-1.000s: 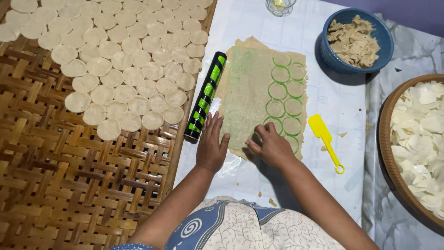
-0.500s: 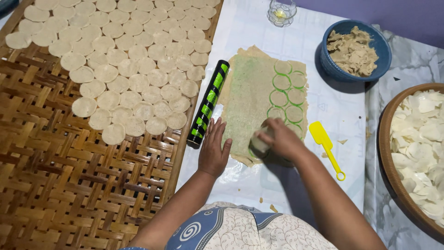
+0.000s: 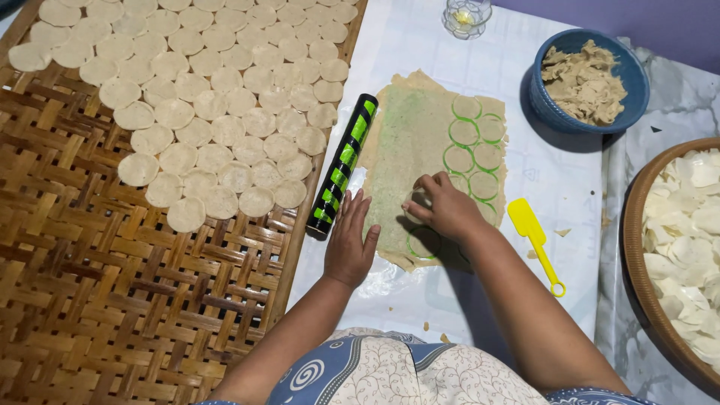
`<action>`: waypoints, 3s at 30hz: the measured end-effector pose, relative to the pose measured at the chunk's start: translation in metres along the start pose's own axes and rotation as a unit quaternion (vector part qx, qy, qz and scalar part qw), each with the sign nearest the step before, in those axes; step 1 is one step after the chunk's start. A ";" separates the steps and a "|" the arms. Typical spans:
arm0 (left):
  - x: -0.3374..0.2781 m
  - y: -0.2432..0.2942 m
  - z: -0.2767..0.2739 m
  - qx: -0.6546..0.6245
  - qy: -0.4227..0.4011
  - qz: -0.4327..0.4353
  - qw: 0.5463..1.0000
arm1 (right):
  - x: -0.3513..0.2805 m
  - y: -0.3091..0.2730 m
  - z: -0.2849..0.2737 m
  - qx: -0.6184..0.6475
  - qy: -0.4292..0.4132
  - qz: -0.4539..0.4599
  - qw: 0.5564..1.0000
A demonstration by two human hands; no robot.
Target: Cutting circular wrappers from a sheet of dough and placing them on a drying tray.
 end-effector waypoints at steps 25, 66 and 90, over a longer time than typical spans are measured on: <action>0.002 0.002 -0.002 -0.002 -0.016 0.002 1.000 | 0.024 -0.001 -0.018 0.004 -0.045 -0.030 0.999; 0.023 0.027 -0.037 -0.100 -0.064 -0.036 0.992 | 0.085 0.029 -0.037 0.057 -0.003 -0.026 0.998; 0.076 -0.048 -0.007 0.010 0.044 -0.138 0.989 | 0.121 0.019 -0.060 -0.027 0.009 -0.001 1.000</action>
Point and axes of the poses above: each hand's wrist, its own x-axis towards the middle knuckle, its own z-axis out of the palm, y = z × x, the point moved 7 cm from there along x, towards the middle knuckle, and after that the axes turned 8 degrees about x, right-handed, at the moved point
